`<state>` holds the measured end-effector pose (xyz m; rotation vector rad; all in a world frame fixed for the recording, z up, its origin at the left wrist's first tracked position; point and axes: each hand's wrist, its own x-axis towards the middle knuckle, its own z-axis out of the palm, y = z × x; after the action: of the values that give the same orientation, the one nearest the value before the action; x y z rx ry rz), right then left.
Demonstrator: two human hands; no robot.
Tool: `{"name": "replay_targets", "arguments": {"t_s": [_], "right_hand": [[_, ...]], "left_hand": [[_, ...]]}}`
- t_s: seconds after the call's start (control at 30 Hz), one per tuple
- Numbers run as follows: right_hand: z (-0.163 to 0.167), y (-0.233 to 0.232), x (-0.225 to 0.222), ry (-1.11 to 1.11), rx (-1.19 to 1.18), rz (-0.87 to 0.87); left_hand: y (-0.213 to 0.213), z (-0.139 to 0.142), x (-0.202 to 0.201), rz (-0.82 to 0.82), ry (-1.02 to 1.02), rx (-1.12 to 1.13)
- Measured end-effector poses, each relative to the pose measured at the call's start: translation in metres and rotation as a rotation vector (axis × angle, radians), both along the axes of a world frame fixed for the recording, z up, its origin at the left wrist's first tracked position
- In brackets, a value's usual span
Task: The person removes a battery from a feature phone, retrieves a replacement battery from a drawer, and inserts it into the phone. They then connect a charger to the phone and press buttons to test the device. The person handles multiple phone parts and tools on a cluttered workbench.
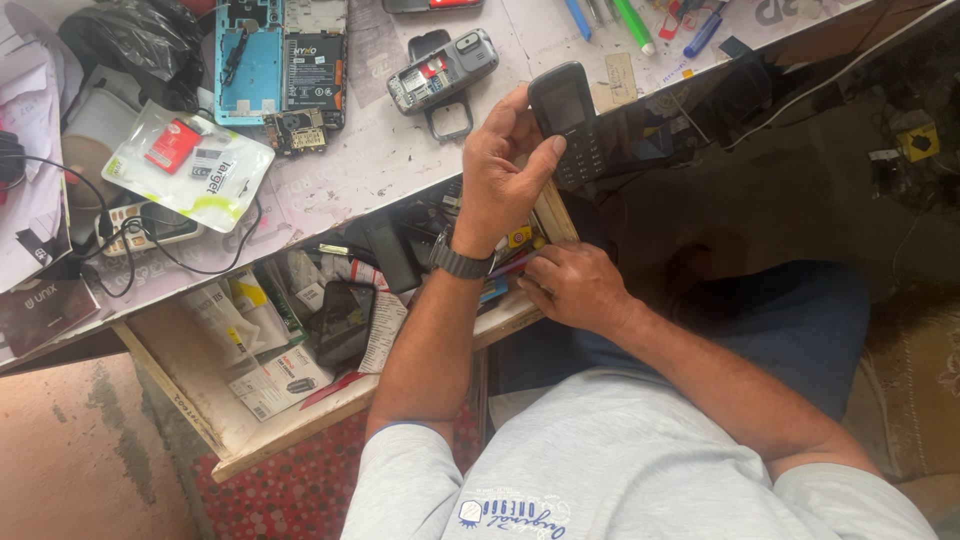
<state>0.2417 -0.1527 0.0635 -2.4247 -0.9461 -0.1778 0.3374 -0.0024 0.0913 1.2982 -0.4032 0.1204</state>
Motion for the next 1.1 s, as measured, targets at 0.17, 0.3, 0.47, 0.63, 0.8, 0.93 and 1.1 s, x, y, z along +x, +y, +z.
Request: {"name": "replay_targets", "arguments": {"t_s": [0.17, 0.3, 0.47, 0.63, 0.8, 0.93, 1.1], "right_hand": [[0.001, 0.000, -0.001, 0.012, -0.004, -0.001], [-0.001, -0.001, -0.001, -0.018, 0.021, -0.001], [0.010, 0.000, -0.001, -0.005, 0.169, 0.026], [0.054, -0.027, 0.005, -0.362, 0.375, -0.295], [0.078, -0.038, 0.027, -0.229, 0.339, -0.346], [0.077, -0.029, 0.027, -0.155, 0.383, -0.374], [0.073, -0.030, 0.026, -0.224, 0.392, -0.404]], "left_hand": [[0.000, 0.000, 0.000, 0.007, 0.018, 0.011], [0.000, -0.001, 0.000, -0.010, 0.016, -0.015], [-0.001, -0.003, 0.000, -0.005, -0.042, -0.017], [-0.002, -0.006, -0.003, -0.006, 0.008, -0.146], [-0.007, -0.007, -0.009, -0.020, -0.001, -0.263], [-0.010, -0.005, -0.013, -0.015, 0.042, -0.341], [-0.012, -0.002, -0.013, -0.005, 0.054, -0.348]]}}
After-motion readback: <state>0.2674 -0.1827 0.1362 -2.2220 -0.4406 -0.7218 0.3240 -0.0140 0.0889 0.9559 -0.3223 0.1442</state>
